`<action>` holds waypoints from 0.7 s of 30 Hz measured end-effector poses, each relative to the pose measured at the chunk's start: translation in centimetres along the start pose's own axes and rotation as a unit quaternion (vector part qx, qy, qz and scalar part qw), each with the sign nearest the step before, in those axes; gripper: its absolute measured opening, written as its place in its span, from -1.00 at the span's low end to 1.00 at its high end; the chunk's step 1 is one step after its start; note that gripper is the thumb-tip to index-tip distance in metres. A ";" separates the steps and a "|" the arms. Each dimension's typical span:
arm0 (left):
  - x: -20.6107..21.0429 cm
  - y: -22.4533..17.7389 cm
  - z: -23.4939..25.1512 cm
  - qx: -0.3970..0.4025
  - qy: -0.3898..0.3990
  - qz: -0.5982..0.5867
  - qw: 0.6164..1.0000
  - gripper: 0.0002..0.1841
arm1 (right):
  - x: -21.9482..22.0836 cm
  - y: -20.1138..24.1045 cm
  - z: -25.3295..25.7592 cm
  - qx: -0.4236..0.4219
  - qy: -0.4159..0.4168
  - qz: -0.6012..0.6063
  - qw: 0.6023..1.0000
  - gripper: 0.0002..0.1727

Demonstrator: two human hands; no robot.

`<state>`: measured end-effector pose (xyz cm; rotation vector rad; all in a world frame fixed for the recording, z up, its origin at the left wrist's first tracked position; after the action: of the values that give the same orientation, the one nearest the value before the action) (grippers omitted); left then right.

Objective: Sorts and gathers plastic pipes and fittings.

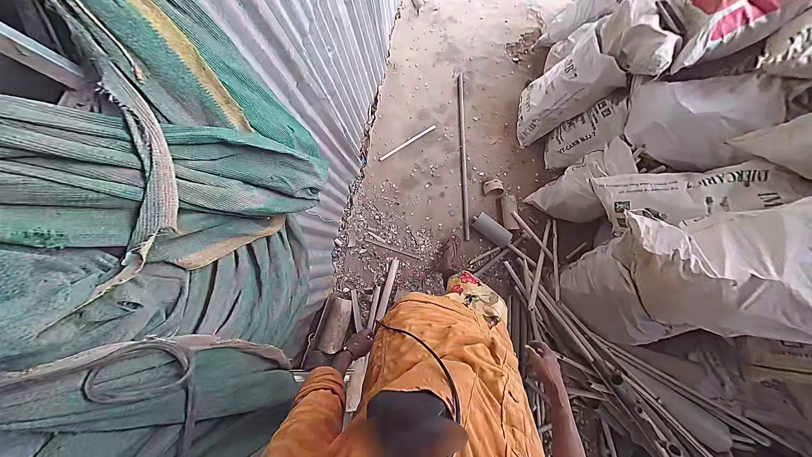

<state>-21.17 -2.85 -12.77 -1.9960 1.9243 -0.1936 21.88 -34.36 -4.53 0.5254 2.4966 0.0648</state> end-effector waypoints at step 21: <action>-32.5 -29.8 2.4 0.168 -0.337 -0.108 0.920 -0.67 | -9.1 54.5 -0.5 -0.276 0.428 -0.085 0.856 -0.44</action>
<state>5.57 29.80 0.17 -1.7275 1.1536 0.0997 47.78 12.44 9.43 -0.0045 3.1342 1.1352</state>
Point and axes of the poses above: each hand's wrist, its own z-axis towards the middle knuckle, its own x-axis out of the palm, y = z × x, the point moved 4 cm from there along z, towards the middle knuckle, and after that the axes turned 11 degrees about x, right-handed, at the moved point
